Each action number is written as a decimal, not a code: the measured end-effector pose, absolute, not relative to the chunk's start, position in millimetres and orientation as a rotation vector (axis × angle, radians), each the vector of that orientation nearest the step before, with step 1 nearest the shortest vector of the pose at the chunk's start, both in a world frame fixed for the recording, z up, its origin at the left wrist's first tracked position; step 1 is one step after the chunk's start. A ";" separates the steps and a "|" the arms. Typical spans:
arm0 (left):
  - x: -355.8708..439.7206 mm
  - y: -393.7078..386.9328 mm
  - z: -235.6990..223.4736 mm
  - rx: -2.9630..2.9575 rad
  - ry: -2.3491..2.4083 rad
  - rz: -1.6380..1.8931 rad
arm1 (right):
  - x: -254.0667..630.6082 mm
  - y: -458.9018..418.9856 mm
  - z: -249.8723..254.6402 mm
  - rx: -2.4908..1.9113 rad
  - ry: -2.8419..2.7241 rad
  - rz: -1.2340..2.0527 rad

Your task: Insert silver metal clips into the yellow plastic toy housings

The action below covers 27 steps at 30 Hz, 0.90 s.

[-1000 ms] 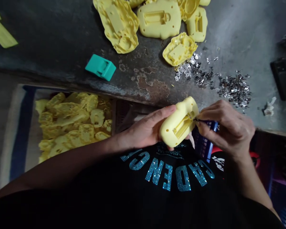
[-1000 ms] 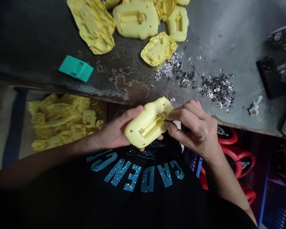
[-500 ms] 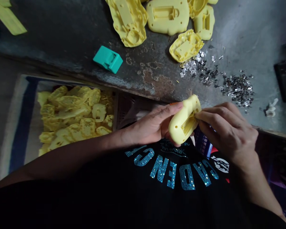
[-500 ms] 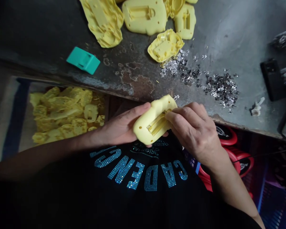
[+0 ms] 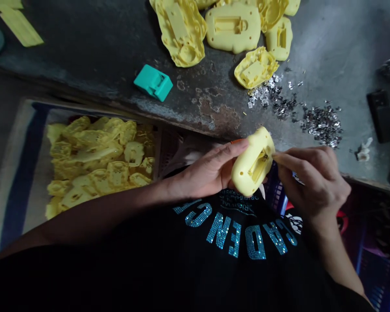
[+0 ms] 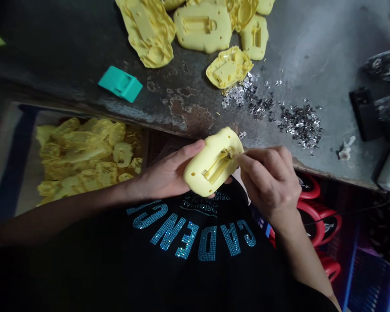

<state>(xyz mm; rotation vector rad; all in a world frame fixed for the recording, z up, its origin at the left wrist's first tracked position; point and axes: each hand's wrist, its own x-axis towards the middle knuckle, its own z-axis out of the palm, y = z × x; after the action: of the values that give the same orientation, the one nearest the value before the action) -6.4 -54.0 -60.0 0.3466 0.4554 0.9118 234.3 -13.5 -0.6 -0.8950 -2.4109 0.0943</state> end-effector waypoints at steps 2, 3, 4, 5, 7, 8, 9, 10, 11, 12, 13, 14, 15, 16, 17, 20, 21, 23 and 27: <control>-7.8 -54.7 -58.2 0.351 0.467 0.916 | 234.4 -15.6 -4.8 -0.870 -2.435 0.028; -8.3 -55.1 -57.4 0.355 0.469 0.915 | 234.6 -16.3 -7.3 -0.854 -2.436 -0.003; -8.4 -55.7 -56.6 0.359 0.470 0.918 | 234.9 -16.8 -9.8 -0.837 -2.432 -0.032; -8.1 -56.3 -55.9 0.363 0.474 0.925 | 235.3 -17.0 -12.2 -0.819 -2.427 -0.054; -6.6 -57.8 -54.7 0.368 0.501 0.946 | 236.2 -17.2 -15.9 -0.798 -2.421 -0.077; -5.6 -58.6 -54.3 0.369 0.520 0.962 | 236.6 -17.3 -16.9 -0.796 -2.421 -0.080; -4.5 -59.2 -54.0 0.368 0.541 0.978 | 236.8 -17.5 -17.4 -0.798 -2.422 -0.082; -3.5 -59.8 -53.7 0.365 0.561 0.989 | 236.7 -17.8 -17.2 -0.802 -2.424 -0.088; -2.6 -60.1 -53.5 0.361 0.577 1.000 | 236.5 -18.1 -16.5 -0.798 -2.428 -0.101; -2.0 -60.3 -53.2 0.357 0.588 1.011 | 236.1 -18.2 -15.3 -0.780 -2.433 -0.117; -1.7 -60.3 -52.7 0.356 0.593 1.019 | 235.5 -17.9 -13.7 -0.761 -2.436 -0.118; -1.6 -60.3 -52.0 0.357 0.594 1.029 | 234.8 -16.9 -11.7 -0.759 -2.433 -0.089; -1.9 -60.3 -51.1 0.360 0.597 1.040 | 234.2 -15.0 -9.5 -0.780 -2.414 -0.024; -2.3 -60.4 -50.0 0.367 0.606 1.051 | 233.6 -12.0 -7.2 -0.822 -2.382 0.080; -3.0 -60.7 -48.7 0.378 0.623 1.061 | 233.1 -8.1 -4.8 -0.871 -2.342 0.220; -5.2 -62.9 -45.0 0.439 0.660 1.082 | 231.1 6.3 1.0 -0.946 -2.261 0.655; -5.7 -63.8 -44.0 0.466 0.652 1.087 | 230.0 10.7 2.2 -0.935 -2.263 0.755; -6.3 -65.9 -42.1 0.520 0.626 1.095 | 226.6 16.7 2.9 -0.920 -2.281 0.854; -9.5 -70.9 -38.3 0.651 0.679 1.106 | 217.8 14.8 -5.3 -0.883 -2.234 0.786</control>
<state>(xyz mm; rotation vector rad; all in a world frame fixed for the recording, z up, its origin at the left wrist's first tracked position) -9.5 -70.9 -38.3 0.6512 0.6791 1.1055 217.8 14.8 -5.3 -0.8830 -2.2341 0.7864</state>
